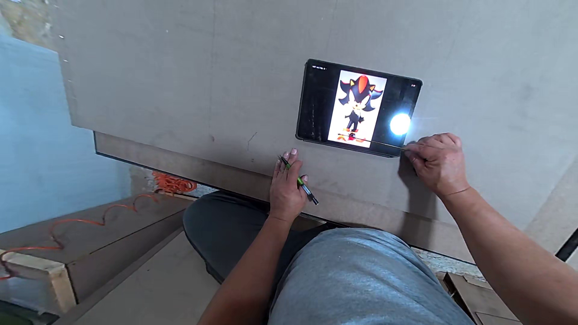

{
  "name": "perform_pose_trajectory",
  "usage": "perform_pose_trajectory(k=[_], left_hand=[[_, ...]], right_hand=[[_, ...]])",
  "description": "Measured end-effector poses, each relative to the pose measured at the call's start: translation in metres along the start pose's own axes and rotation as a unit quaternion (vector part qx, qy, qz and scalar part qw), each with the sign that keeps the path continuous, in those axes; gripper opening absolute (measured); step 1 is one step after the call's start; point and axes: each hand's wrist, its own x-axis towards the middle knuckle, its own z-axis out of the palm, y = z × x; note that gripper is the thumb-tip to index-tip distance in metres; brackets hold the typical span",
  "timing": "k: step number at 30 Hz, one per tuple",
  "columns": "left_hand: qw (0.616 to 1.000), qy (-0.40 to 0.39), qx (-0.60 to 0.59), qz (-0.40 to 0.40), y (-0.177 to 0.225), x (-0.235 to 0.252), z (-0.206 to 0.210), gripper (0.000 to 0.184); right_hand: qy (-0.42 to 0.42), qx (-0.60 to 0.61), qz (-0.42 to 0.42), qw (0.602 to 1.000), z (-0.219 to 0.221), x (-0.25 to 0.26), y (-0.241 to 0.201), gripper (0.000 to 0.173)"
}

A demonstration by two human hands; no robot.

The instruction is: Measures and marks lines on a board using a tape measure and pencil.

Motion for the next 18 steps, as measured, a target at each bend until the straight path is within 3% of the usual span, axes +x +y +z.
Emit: perform_pose_trajectory(k=[11, 18], left_hand=[[1.0, -0.015, 0.018, -0.004, 0.006, 0.001, -0.003, 0.037], [0.988, -0.12, 0.025, 0.09, 0.063, 0.023, 0.004, 0.032]], right_hand=[[0.003, 0.004, -0.002, 1.0, -0.001, 0.0, -0.002, 0.024], [-0.009, 0.019, -0.002, 1.0, -0.007, -0.001, -0.005, 0.025]])
